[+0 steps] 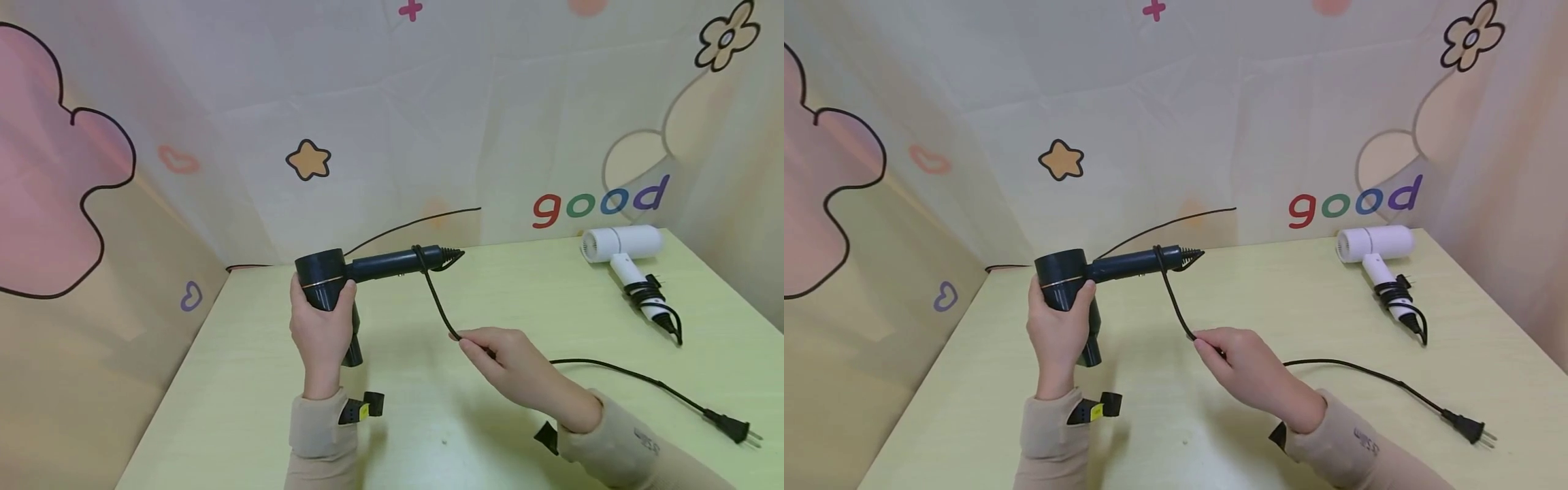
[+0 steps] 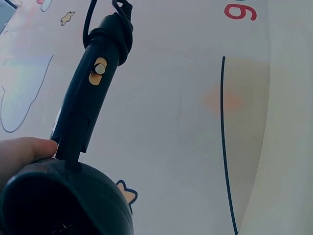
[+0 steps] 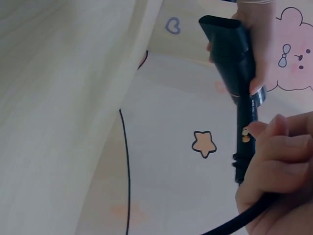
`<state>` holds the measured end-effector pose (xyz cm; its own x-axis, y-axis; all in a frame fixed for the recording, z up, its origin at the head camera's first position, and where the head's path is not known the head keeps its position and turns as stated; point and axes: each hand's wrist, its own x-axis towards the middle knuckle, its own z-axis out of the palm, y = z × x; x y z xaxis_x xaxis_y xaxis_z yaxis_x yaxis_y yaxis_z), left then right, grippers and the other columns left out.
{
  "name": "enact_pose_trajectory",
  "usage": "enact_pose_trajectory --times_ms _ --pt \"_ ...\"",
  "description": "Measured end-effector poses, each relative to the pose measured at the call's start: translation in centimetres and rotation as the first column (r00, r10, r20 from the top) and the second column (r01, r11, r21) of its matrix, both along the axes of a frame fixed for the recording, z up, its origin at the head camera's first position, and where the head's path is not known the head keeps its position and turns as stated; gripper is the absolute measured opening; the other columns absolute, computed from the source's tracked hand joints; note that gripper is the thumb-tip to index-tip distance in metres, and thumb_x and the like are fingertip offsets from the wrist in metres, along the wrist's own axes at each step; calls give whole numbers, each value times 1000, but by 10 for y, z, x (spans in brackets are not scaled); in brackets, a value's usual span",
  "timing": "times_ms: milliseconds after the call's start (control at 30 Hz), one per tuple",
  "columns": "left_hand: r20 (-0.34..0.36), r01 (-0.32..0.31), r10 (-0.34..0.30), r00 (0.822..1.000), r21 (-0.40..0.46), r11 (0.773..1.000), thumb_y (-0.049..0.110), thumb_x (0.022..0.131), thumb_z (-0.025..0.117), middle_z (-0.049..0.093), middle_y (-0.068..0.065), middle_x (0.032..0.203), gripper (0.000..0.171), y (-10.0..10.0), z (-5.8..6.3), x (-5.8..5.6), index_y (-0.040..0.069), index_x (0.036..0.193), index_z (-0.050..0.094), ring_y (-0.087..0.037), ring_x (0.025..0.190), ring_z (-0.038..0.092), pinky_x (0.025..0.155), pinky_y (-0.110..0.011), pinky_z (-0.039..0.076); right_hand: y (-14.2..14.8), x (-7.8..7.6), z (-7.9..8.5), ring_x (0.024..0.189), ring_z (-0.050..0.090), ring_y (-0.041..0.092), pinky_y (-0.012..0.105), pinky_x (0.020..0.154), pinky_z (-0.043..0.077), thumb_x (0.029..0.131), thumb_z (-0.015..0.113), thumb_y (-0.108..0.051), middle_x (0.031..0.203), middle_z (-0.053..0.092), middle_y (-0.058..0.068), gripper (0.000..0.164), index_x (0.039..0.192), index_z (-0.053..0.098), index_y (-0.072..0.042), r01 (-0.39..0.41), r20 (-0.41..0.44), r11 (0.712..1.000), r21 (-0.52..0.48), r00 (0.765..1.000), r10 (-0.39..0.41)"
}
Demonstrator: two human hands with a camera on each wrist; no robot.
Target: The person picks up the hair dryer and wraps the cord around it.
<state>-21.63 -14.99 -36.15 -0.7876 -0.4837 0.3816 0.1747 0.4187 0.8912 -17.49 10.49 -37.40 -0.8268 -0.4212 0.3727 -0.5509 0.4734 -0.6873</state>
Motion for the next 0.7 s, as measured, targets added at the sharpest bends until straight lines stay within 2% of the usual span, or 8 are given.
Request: enact_pose_trajectory --times_ms 167,333,433,500,567,667,700 --pt "26 39 -41 999 69 997 36 82 69 61 -7 93 62 0 1 0 14 133 42 -23 73 63 59 -33 50 2 -10 -7 49 26 -1 19 48 31 97 53 -20 58 33 -9 28 117 67 -7 -46 131 998 42 991 41" --pt "64 86 -95 993 130 988 37 82 69 60 -7 97 59 -1 2 0 16 131 44 -24 78 62 62 -33 51 2 -23 -14 49 25 1 19 48 30 97 54 -24 60 34 -7 30 118 66 -7 -65 184 997 41 981 56" --pt "79 110 -124 989 157 981 36 82 69 59 -7 99 58 -1 3 0 17 131 44 -25 79 62 63 -34 52 3 -31 -18 50 30 2 20 48 31 97 53 -24 61 43 -6 30 117 67 -8 -67 209 996 50 976 55" --pt "85 124 -140 987 169 978 36 82 69 59 -7 100 57 -1 4 0 17 130 45 -25 80 62 64 -34 52 3 -37 -20 54 38 4 20 50 34 97 53 -24 69 59 -2 29 116 68 -8 -64 223 996 60 974 49" --pt "94 132 -150 984 176 976 36 82 70 59 -7 100 57 0 4 0 17 130 45 -25 81 62 64 -35 52 4 -42 -21 60 47 8 22 52 37 97 53 -24 83 67 3 28 115 68 -9 -58 235 996 69 971 40" --pt "104 146 -167 980 185 972 36 82 70 59 -7 101 58 1 5 1 17 131 45 -24 83 63 65 -35 53 4 -49 -22 69 54 14 24 54 40 97 53 -24 103 70 9 27 114 69 -10 -54 252 996 68 967 35" --pt "106 151 -173 979 187 971 36 82 70 59 -7 102 58 1 6 1 17 131 45 -24 83 63 65 -35 53 4 -51 -22 68 54 14 24 53 40 97 53 -24 101 70 9 27 114 69 -10 -50 264 996 68 964 30"
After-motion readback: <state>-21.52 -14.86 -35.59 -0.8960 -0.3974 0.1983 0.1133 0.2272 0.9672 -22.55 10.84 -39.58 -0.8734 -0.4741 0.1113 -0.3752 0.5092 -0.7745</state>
